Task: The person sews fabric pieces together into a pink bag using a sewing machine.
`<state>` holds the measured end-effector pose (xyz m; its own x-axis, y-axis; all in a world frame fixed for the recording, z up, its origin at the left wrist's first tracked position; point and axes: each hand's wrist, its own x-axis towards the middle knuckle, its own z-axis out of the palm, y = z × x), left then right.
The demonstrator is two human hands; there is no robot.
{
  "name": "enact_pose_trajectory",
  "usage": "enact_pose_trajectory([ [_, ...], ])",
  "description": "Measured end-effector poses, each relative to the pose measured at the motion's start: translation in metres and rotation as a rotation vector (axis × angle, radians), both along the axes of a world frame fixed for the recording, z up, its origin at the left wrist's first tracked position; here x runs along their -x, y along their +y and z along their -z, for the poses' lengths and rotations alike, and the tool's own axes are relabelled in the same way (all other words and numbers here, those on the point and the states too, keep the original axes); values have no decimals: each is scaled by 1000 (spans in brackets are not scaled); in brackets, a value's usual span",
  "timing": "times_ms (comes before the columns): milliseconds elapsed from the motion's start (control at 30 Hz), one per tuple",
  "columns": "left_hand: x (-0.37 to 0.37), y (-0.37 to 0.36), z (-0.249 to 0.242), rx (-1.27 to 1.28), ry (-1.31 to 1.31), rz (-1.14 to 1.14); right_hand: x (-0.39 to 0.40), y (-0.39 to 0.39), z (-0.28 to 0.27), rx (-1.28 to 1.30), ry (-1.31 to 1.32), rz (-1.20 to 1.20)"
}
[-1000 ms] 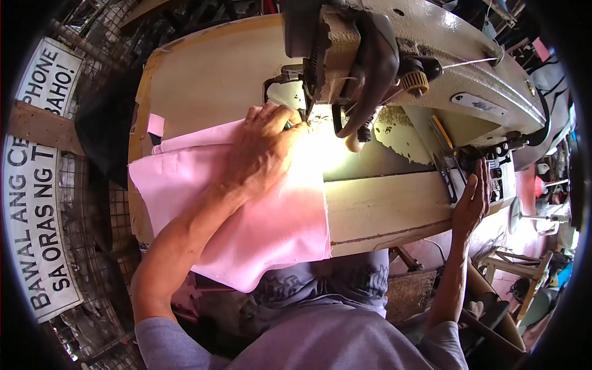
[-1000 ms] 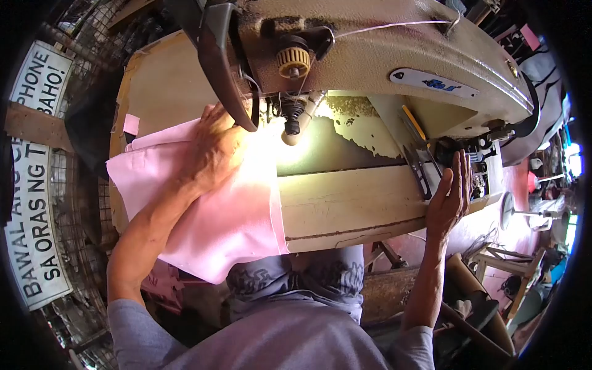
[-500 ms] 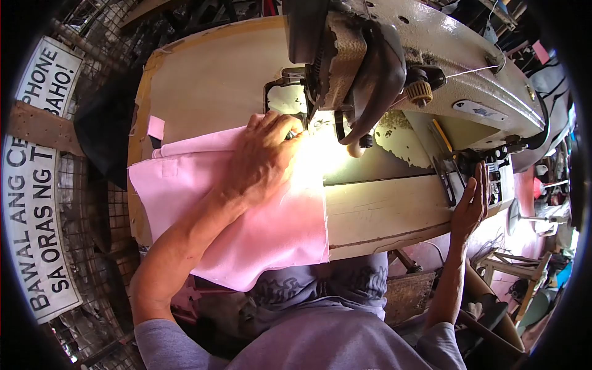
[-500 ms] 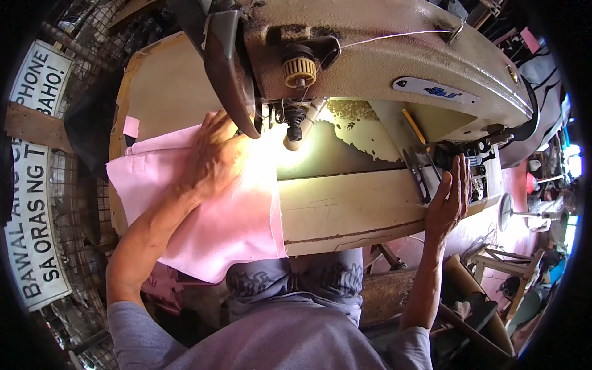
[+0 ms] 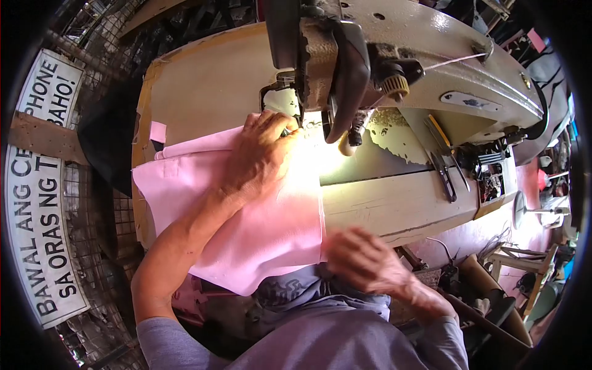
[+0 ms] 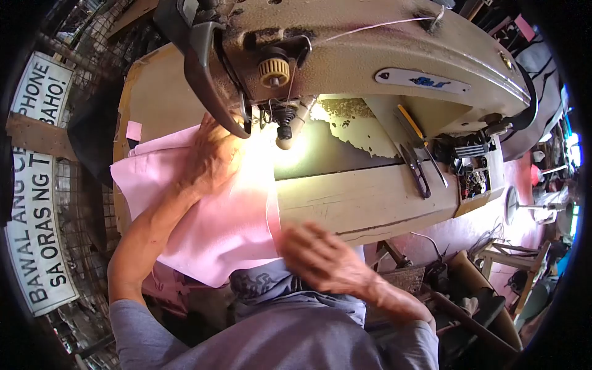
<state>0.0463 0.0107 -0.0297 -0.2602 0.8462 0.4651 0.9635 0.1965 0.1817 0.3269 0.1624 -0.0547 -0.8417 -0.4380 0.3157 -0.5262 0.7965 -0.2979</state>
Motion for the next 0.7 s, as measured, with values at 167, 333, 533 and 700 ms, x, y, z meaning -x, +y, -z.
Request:
enact_pose_trajectory([
  [167, -9, -10, -12, 49, 2, 12, 17, -21, 11, 69, 1, -46],
  [333, -47, -50, -48, 175, -25, -16, 15, -26, 7, 86, 98, 26],
  [533, -111, -72, -28, 185, -232, 56, 13, -29, 17, 147, 63, 31],
  [700, -108, -75, -19, 117, -391, 27, 14, -28, 6, 212, 31, 51],
])
